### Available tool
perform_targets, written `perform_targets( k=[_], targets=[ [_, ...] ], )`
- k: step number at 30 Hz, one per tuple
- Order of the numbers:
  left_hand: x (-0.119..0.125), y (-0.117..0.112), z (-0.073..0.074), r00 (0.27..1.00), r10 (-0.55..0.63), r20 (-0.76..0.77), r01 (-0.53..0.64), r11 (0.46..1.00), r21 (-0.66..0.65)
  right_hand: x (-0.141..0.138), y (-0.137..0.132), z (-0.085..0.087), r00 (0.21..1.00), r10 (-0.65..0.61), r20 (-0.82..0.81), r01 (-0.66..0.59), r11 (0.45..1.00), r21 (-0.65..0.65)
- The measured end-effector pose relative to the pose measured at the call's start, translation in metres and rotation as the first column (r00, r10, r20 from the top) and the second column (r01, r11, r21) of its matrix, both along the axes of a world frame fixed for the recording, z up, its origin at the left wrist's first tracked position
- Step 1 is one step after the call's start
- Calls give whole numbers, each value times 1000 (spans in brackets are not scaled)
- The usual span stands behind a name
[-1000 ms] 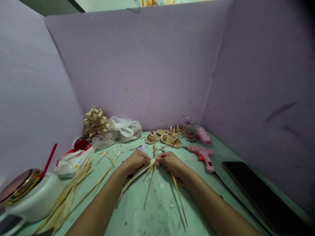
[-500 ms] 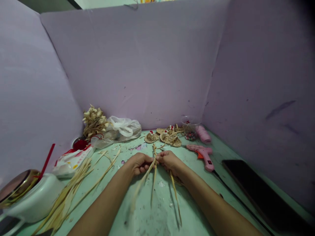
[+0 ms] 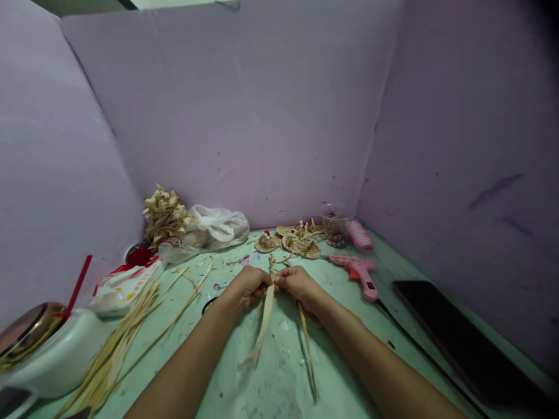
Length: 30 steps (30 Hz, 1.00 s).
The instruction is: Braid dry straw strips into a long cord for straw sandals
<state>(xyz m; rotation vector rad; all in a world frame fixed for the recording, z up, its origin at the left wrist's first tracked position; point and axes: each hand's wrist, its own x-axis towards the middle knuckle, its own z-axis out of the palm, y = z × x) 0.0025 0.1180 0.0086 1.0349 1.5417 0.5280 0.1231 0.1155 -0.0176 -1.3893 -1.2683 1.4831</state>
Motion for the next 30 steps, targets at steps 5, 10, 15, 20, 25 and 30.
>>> perform_targets(
  k=[5,10,15,20,25,30],
  targets=[
    [-6,7,-8,993,-58,101,72,988,-136,2,0,1,998,-26,-58,24,999,-41],
    [-4,3,-11,1000,-29,-6,30,998,54,5,2,-1,993,3,-121,-13,997,-80],
    [3,-5,-3,996,-78,42,76,995,62,5,2,2,979,6,-203,-33,990,-134],
    [2,-5,-4,995,-97,22,97,995,33,6,0,5,975,57,-215,-87,987,-132],
    [4,-9,-1,996,-58,-71,65,993,98,9,1,3,975,67,-211,-100,984,-150],
    [6,-12,3,996,-43,-78,58,979,196,8,3,5,980,20,-196,-59,979,-194]
  ],
)
